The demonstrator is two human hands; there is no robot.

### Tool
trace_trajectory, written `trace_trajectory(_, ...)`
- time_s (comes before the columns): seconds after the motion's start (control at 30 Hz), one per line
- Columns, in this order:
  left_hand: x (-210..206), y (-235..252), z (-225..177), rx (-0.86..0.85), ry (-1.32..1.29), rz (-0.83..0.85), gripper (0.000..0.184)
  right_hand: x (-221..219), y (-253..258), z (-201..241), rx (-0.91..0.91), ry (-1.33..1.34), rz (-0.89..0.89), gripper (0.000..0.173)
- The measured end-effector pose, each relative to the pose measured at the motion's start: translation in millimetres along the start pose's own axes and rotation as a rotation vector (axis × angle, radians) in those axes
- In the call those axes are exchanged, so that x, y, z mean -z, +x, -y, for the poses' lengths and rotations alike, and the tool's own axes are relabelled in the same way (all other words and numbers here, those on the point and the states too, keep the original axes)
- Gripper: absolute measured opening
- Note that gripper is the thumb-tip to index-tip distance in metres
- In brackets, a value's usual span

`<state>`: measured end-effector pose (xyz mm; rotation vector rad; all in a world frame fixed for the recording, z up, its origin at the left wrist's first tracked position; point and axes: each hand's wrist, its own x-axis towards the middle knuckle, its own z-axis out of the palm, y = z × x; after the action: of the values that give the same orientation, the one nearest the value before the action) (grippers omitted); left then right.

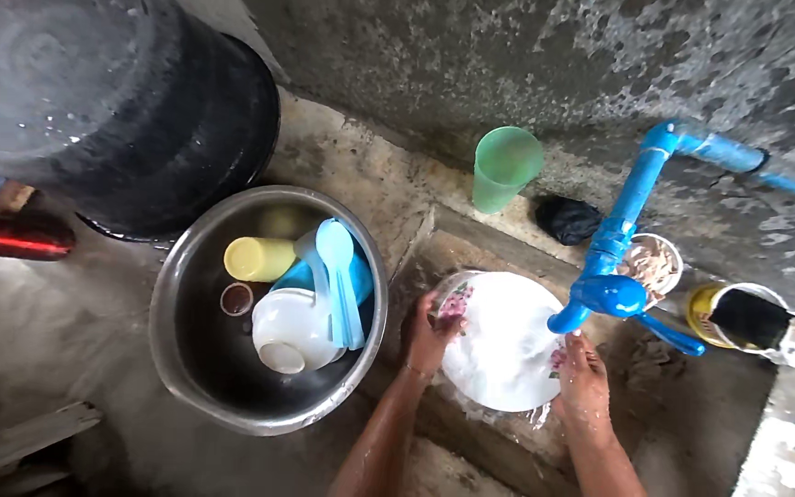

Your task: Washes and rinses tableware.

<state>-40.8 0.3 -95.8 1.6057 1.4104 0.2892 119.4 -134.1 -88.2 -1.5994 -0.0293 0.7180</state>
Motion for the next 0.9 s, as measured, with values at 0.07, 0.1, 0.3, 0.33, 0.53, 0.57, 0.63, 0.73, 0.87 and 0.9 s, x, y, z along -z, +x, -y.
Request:
trace_trajectory(0.07, 3.4, 6.4, -5.1, 0.016, -0.012, 0.145, 0.052, 1.1, -0.5, 8.9, -0.016, -0.043, -0.027, 0.026)
trace_trajectory(0.1, 5.8, 8.3, -6.8, 0.02, -0.013, 0.221, 0.05, 1.6, 0.1, 13.5, -0.024, -0.064, -0.042, 0.026)
trace_trajectory(0.3, 4.1, 12.9, -6.6, 0.098, 0.11, 0.321, 0.06, -1.9, -2.4, 19.1, 0.086, -0.092, 0.046, 0.031)
trace_trajectory(0.33, 4.2, 13.6, -9.8, 0.117, 0.133, 0.313, 0.061, -2.7, -3.4, 18.5, 0.122, -0.104, 0.067, 0.029)
trace_trajectory(0.53, 6.2, 13.9, -19.2, 0.142, 0.26, 0.277, 0.046, -6.5, -7.1, 18.9, 0.227, -0.174, 0.095, 0.026)
trace_trajectory(0.57, 5.9, 13.6, -18.5, 0.148, 0.286, 0.281, 0.042, -6.4, -8.2, 19.5, 0.241, -0.185, 0.1, 0.025)
trace_trajectory(0.63, 6.7, 11.1, -16.1, 0.132, 0.3, 0.285, 0.041, -6.7, -9.4, 20.6, 0.273, -0.203, 0.119, 0.024)
trace_trajectory(0.73, 9.7, 6.1, -15.9, 0.093, 0.232, 0.298, 0.058, -6.2, -6.1, 20.9, 0.264, -0.208, 0.115, 0.026)
trace_trajectory(0.87, 11.2, 9.3, -11.2, 0.097, 0.199, 0.274, 0.055, -8.2, -4.6, 21.3, 0.242, -0.194, 0.125, 0.026)
trace_trajectory(0.9, 11.1, 10.1, -11.4, 0.104, 0.203, 0.272, 0.053, -9.0, -5.2, 21.0, 0.243, -0.189, 0.124, 0.026)
